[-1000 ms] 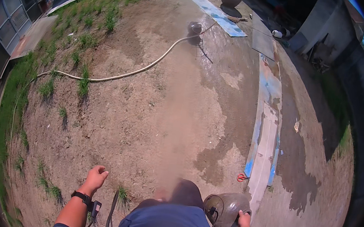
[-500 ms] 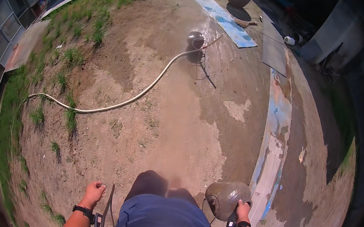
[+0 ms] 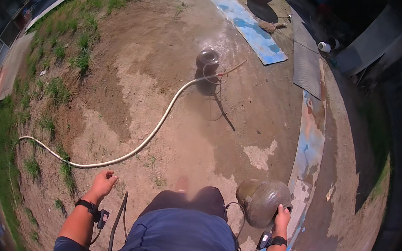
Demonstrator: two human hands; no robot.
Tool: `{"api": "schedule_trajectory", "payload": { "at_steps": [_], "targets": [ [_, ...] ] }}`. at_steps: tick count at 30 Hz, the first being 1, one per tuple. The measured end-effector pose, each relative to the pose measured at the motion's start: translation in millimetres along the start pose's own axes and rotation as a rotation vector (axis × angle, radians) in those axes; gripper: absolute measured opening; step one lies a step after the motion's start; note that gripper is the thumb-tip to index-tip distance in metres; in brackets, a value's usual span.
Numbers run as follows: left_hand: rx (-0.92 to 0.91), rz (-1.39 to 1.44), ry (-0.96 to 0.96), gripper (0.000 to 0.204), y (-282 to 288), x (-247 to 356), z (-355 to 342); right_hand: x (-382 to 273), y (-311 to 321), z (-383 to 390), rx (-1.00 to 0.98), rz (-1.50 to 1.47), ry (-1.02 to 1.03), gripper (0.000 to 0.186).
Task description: The person cleans a large clay pot by scraping tape off and then rinsing it with water.
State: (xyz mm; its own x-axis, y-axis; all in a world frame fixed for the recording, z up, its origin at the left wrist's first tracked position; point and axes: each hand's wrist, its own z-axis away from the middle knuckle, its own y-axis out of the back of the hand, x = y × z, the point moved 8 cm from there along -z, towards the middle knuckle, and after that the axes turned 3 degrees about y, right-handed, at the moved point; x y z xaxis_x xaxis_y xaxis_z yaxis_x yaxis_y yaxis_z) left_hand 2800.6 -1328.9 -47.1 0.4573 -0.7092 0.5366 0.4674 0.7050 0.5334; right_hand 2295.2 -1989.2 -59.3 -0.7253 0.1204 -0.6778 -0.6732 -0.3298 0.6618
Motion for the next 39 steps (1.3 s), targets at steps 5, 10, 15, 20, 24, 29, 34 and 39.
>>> {"api": "schedule_trajectory", "payload": {
  "at_steps": [5, 10, 15, 20, 24, 29, 34, 39],
  "targets": [
    [0.000, 0.040, -0.086, 0.038, 2, 144, -108, -112, -55, -75, 0.022, -0.179, -0.024, 0.034],
    [-0.003, -0.038, -0.042, 0.038, -24, 230, -189, -205, -114, -160, 0.031, -0.284, -0.077, 0.025],
    [-0.108, -0.236, -0.063, 0.042, -66, 293, -267, -287, -162, -237, 0.018, -0.278, -0.039, 0.026],
    [-0.255, -0.402, -0.153, 0.045, -133, 426, -346, -370, -177, -309, 0.047, -0.153, 0.045, 0.028],
    [-0.317, -0.418, -0.249, 0.046, -189, 492, -427, -413, -192, -365, 0.088, -0.184, 0.072, 0.032],
    [-0.439, -0.491, -0.300, 0.044, -251, 547, -487, -449, -213, -427, 0.124, -0.306, 0.035, 0.033],
    [-0.508, -0.511, -0.310, 0.044, -288, 575, -526, -487, -236, -474, 0.129, -0.419, -0.017, 0.041],
    [-0.649, -0.412, -0.212, 0.044, -303, 560, -533, -531, -273, -506, 0.092, -0.414, 0.005, 0.048]
  ]
}}
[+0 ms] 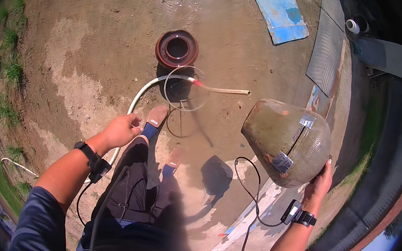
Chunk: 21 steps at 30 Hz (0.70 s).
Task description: The person cleans a large clay pot by scraping tape off and then rinsing it with water.
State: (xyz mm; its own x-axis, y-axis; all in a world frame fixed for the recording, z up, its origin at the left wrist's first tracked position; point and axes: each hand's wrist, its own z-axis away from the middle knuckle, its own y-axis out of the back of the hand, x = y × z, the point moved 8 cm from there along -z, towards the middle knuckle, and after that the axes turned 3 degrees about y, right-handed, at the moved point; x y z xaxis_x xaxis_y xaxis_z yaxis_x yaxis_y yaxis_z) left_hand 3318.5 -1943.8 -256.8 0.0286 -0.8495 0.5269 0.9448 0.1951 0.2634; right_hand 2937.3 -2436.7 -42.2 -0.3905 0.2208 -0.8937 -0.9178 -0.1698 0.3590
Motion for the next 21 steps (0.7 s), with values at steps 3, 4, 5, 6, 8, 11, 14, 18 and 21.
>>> {"api": "schedule_trajectory", "payload": {
  "at_steps": [3, 4, 5, 6, 8, 11, 14, 18, 21],
  "targets": [
    [-0.202, 0.178, -0.103, 0.042, -50, 34, 7, -15, -28, -9, -0.062, 0.010, 0.040, 0.048],
    [-0.246, 0.221, -0.228, 0.041, -72, 54, 9, -18, -33, -13, -0.091, -0.002, 0.058, 0.047],
    [-0.326, 0.208, -0.290, 0.043, -93, 86, 10, -7, -23, -24, -0.110, -0.003, 0.039, 0.045],
    [-0.408, 0.223, -0.367, 0.044, -111, 119, 14, -14, -19, -32, -0.117, 0.026, 0.047, 0.045],
    [-0.499, 0.379, -0.444, 0.050, -131, 160, 24, -13, -29, -41, -0.145, -0.051, -0.021, 0.044],
    [-0.484, 0.545, -0.595, 0.059, -144, 215, 34, -23, -42, -46, -0.184, -0.014, -0.031, 0.042],
    [-0.253, 0.566, -0.654, 0.070, -154, 244, 15, -27, -47, -58, -0.209, 0.006, -0.028, 0.041],
    [-0.243, 0.700, -0.455, 0.087, -176, 263, -15, -28, -46, -69, -0.210, 0.031, -0.030, 0.043],
    [-0.239, 0.715, -0.442, 0.089, -185, 264, -17, -27, -44, -75, -0.206, 0.074, 0.003, 0.044]
  ]
}}
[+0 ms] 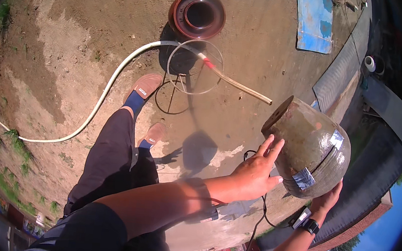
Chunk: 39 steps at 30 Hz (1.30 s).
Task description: The person cleans a large clay pot by scraping tape off and then rinsing it with water.
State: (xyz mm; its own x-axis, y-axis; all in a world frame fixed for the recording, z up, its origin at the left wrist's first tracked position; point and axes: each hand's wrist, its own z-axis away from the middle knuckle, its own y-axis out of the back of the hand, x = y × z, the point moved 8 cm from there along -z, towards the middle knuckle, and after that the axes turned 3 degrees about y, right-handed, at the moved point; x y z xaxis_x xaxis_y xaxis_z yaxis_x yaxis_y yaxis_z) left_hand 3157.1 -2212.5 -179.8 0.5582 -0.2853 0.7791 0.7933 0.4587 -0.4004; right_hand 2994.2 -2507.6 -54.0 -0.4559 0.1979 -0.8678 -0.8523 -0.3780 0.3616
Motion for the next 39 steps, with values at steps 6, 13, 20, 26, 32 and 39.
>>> {"api": "schedule_trajectory", "payload": {
  "at_steps": [6, 13, 20, 26, 32, 39],
  "targets": [
    [-0.005, 0.016, 0.056, 0.088, -1, -9, -5, 4, 4, -7, 0.017, 0.032, -0.015, 0.044],
    [0.234, 0.079, -0.064, 0.080, 17, -44, -17, 2, 26, -5, 0.123, 0.161, 0.049, 0.046],
    [0.154, 0.326, 0.000, 0.081, 21, -67, -44, 12, 11, -3, 0.149, 0.106, -0.070, 0.047],
    [0.188, 0.320, 0.000, 0.081, 23, -75, -55, 17, 6, -18, 0.144, 0.184, -0.018, 0.051],
    [0.157, 0.291, 0.031, 0.082, 23, -73, -62, 15, 10, -24, 0.125, 0.141, -0.001, 0.046],
    [0.168, 0.331, 0.040, 0.082, 25, -81, -62, 10, 9, -33, 0.075, 0.188, 0.024, 0.043]
  ]
}}
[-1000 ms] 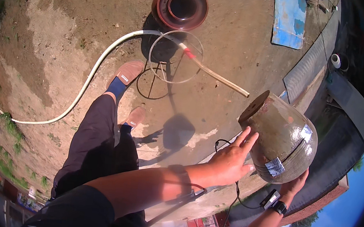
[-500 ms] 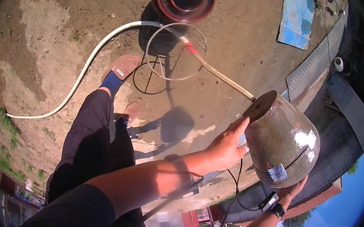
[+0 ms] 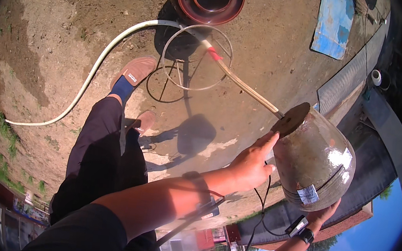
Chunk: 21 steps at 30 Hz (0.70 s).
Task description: The person cleans a large clay pot by scraping tape off and then rinsing it with water.
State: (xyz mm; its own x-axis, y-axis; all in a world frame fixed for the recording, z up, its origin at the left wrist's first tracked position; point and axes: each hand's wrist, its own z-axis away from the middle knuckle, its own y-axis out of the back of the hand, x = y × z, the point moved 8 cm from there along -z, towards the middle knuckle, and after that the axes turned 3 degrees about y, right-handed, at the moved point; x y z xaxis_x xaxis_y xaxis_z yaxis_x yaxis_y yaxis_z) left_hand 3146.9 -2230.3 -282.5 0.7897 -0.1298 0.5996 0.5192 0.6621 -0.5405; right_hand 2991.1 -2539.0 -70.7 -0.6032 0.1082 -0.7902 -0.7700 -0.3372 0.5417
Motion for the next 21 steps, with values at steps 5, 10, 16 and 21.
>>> {"api": "schedule_trajectory", "payload": {
  "at_steps": [5, 10, 16, 21],
  "targets": [
    [0.018, 0.040, -0.032, 0.081, 3, -2, 4, -3, -10, -3, -0.038, 0.018, 0.002, 0.045],
    [-0.017, 0.050, 0.052, 0.081, 7, -3, 7, -9, -11, -7, -0.057, 0.071, 0.038, 0.046],
    [0.028, 0.034, -0.028, 0.076, 7, -7, 12, -11, -10, -3, -0.088, 0.098, 0.056, 0.047],
    [0.010, 0.076, -0.032, 0.077, 5, -9, 10, -9, -9, -3, -0.117, 0.087, 0.063, 0.046]
  ]
}}
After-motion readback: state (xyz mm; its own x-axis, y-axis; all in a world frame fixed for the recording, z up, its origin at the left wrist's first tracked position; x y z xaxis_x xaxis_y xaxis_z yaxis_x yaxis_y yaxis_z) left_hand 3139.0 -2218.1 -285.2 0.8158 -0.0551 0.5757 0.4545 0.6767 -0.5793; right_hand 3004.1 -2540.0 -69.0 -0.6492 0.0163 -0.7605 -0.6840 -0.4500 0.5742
